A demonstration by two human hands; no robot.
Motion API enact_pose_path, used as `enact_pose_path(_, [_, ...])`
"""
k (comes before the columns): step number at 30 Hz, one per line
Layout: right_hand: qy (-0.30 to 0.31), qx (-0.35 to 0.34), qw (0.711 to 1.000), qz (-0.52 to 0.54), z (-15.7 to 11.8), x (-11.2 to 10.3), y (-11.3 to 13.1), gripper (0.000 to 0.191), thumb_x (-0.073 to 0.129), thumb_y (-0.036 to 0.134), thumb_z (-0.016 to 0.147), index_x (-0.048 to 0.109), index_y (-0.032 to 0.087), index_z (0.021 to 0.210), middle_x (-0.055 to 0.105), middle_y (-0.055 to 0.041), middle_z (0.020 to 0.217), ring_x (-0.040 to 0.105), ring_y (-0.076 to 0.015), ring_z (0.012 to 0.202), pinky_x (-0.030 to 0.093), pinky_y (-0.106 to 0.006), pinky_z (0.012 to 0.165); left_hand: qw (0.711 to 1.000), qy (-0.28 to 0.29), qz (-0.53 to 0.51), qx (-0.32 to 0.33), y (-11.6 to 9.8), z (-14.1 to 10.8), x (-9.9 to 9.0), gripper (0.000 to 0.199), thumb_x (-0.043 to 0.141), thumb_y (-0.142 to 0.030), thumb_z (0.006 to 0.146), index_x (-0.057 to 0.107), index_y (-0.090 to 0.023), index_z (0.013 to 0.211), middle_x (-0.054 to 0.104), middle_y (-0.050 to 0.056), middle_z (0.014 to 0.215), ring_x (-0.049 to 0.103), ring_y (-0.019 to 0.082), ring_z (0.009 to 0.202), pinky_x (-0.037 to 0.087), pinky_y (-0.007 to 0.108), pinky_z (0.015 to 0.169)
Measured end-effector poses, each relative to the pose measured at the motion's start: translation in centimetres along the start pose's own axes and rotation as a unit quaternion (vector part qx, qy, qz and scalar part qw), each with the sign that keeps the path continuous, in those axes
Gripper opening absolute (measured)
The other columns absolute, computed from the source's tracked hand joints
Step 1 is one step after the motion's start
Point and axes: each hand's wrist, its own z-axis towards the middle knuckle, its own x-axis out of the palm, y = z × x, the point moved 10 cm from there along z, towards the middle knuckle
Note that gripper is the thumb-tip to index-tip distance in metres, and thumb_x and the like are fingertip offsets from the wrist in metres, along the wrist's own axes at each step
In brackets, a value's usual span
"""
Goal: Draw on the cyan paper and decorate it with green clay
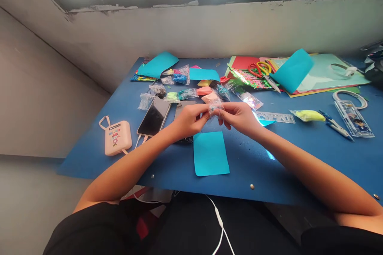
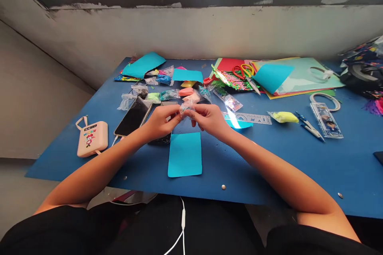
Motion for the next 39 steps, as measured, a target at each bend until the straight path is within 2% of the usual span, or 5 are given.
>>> enact_pose_path(5, [0.037, 0.029, 0.999, 0.012, 0.1, 0.3, 0.1, 0.055, 0.073, 0.068, 0.07, 0.063, 0.015, 0.066, 0.051, 0.0035, 0.05, 0.043, -0.006, 0.04, 0.031, -0.021, 0.04, 1.0, -0.022, -0.015, 0.009, -1.0, 0.3, -0.6, 0.042, 0.05, -0.041, 0.096, 0.046, -0.019, 0.06, 0.043, -0.004, 0.055, 0.038, 0.01, 0.052, 0.031, 0.025, 0.052])
enact_pose_path(13, [-0.019, 0.009, 0.997, 0.071, 0.5, -2.2, 1.3, 0.058, 0.076, 0.066, 0.069, 0.049, 0.018, 0.053, 0.037, 0.0073, 0.045, 0.031, -0.0034, 0.041, 0.02, -0.022, 0.038, 0.994, -0.08, -0.075, -0.03, -0.9, 0.3, -3.0, 0.042, 0.047, -0.05, 0.097, 0.045, -0.021, 0.067, 0.046, -0.003, 0.06, 0.041, 0.011, 0.054, 0.034, 0.025, 0.052])
enact_pose_path(25, [0.021, 0.005, 0.999, -0.028, -0.2, -0.1, 0.7, 0.048, 0.074, 0.062, 0.074, 0.065, 0.015, 0.066, 0.052, 0.0033, 0.049, 0.04, -0.0051, 0.04, 0.027, -0.022, 0.039, 0.999, 0.032, -0.04, -0.012, -1.0, 0.5, 0.1, 0.024, 0.054, -0.025, 0.088, 0.052, -0.019, 0.064, 0.051, -0.003, 0.059, 0.042, 0.011, 0.054, 0.033, 0.026, 0.057])
enact_pose_path(33, [-0.029, -0.009, 0.999, 0.025, 0.4, -2.8, 1.3, 0.041, 0.076, 0.054, 0.075, 0.064, 0.017, 0.065, 0.051, 0.0051, 0.047, 0.039, -0.0042, 0.038, 0.028, -0.022, 0.038, 0.993, -0.119, -0.011, -0.023, -0.9, 0.0, -3.2, 0.033, 0.044, -0.036, 0.097, 0.043, -0.022, 0.067, 0.039, -0.004, 0.059, 0.036, 0.012, 0.055, 0.03, 0.026, 0.053])
enact_pose_path(39, [0.003, -0.017, 1.0, -0.002, 0.4, -2.2, 1.7, 0.04, 0.072, 0.055, 0.08, 0.065, 0.016, 0.07, 0.054, 0.004, 0.05, 0.041, -0.0045, 0.039, 0.031, -0.022, 0.04, 0.993, -0.113, -0.022, -0.023, -1.0, 0.0, -2.9, 0.034, 0.043, -0.041, 0.098, 0.045, -0.022, 0.071, 0.048, -0.002, 0.063, 0.045, 0.012, 0.058, 0.037, 0.024, 0.055])
